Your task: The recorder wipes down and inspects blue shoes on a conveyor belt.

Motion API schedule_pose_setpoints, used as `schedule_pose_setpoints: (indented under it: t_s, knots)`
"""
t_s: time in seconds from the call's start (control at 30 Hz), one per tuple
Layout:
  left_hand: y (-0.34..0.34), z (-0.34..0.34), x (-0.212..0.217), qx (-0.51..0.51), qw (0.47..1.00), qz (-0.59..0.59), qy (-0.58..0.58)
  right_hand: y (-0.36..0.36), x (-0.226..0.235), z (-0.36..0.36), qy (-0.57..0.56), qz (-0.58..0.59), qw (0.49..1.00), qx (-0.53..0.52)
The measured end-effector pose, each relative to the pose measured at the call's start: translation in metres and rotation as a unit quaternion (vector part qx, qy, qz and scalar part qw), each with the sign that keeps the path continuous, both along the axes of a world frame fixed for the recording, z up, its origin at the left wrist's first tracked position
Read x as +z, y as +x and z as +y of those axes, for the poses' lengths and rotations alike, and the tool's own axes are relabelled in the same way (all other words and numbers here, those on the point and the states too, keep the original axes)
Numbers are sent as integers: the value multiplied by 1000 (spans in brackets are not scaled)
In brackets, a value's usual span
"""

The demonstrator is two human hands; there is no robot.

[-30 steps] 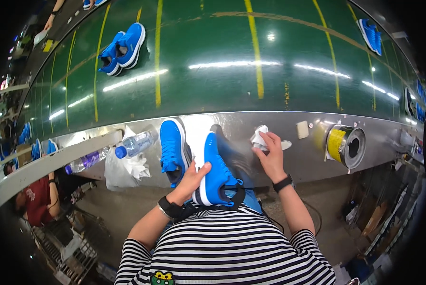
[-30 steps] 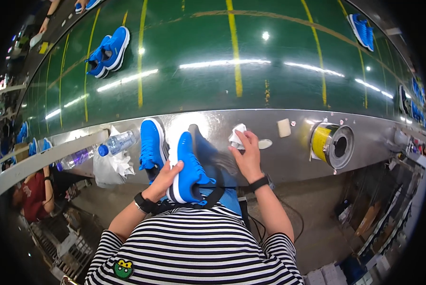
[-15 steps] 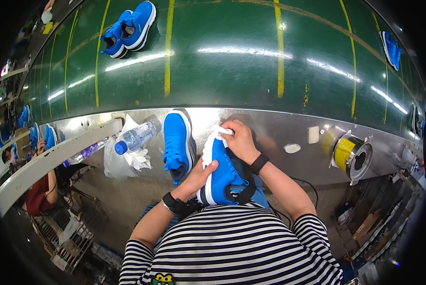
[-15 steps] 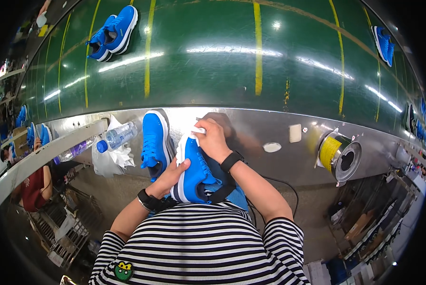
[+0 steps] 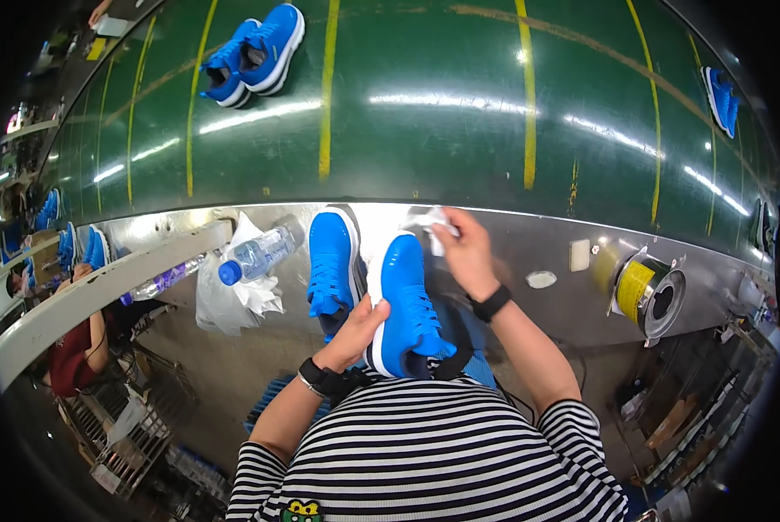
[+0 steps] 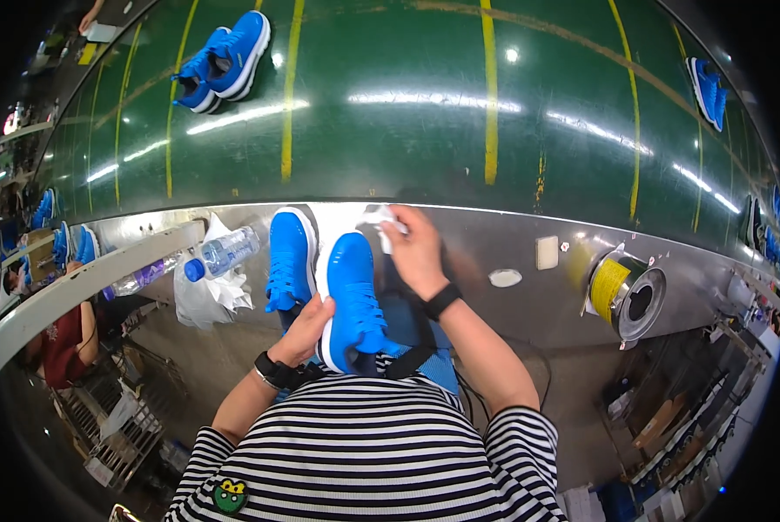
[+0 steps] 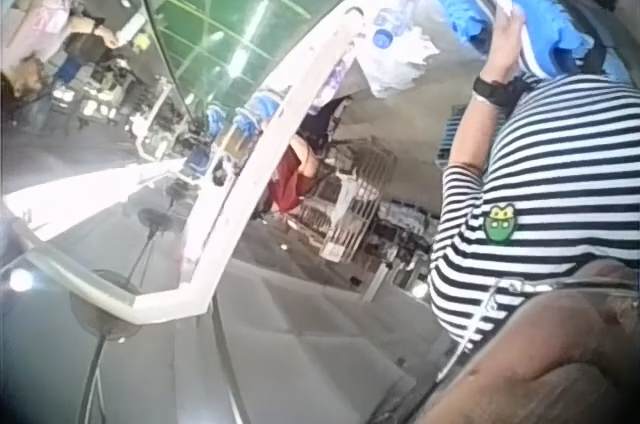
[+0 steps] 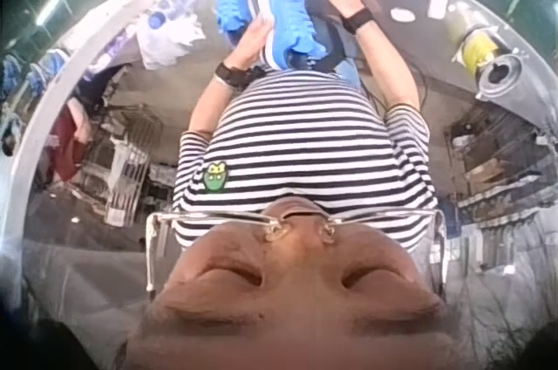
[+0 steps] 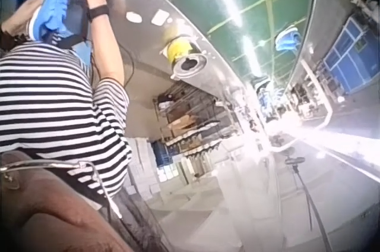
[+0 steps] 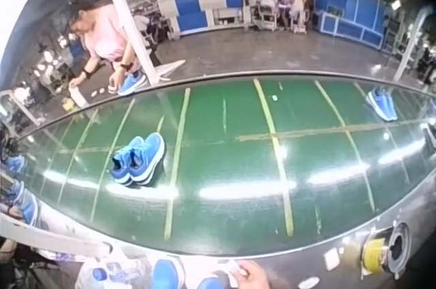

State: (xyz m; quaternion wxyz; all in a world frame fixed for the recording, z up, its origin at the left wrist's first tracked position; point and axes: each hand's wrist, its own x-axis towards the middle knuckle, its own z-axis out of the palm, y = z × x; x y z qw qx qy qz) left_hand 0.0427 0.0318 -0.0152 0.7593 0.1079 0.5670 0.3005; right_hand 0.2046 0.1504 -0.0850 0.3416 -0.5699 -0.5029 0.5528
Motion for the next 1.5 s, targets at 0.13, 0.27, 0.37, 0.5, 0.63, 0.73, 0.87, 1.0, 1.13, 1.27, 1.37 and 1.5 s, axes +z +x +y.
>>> schedule_pose_setpoints:
  t_s: [0.13,0.27,0.37,0.5,0.63,0.73,0.87,1.0,1.13,1.27,1.37,1.5]
  knots:
    - [-11,20,19,151,920,-358,-51,29,47,12,-80,150,982,-80]
    - [-17,34,14,223,835,-502,-37,20,92,17,45,155,986,-50]
    - [-3,47,36,215,879,-424,-18,8,104,25,155,36,985,64]
    - [11,54,37,113,977,-150,106,-5,117,-4,202,-18,970,131]
    - [13,64,4,356,842,-402,58,11,127,-36,100,76,978,166]
    - [12,68,6,238,931,-265,78,39,115,-50,-72,250,965,21]
    - [5,66,-28,228,895,-384,4,78,56,-52,5,100,993,-68]
    - [10,67,-18,189,917,-347,61,81,38,-53,220,-277,931,92]
    - [9,49,-44,181,925,-335,-11,65,75,-67,93,-118,988,27]
    - [23,27,-60,119,989,-40,77,32,60,-84,-121,126,980,101]
    - [19,7,-55,61,962,219,152,22,28,-92,-131,67,984,102]
    - [-17,-25,42,-67,796,494,344,15,12,-94,-88,6,989,119]
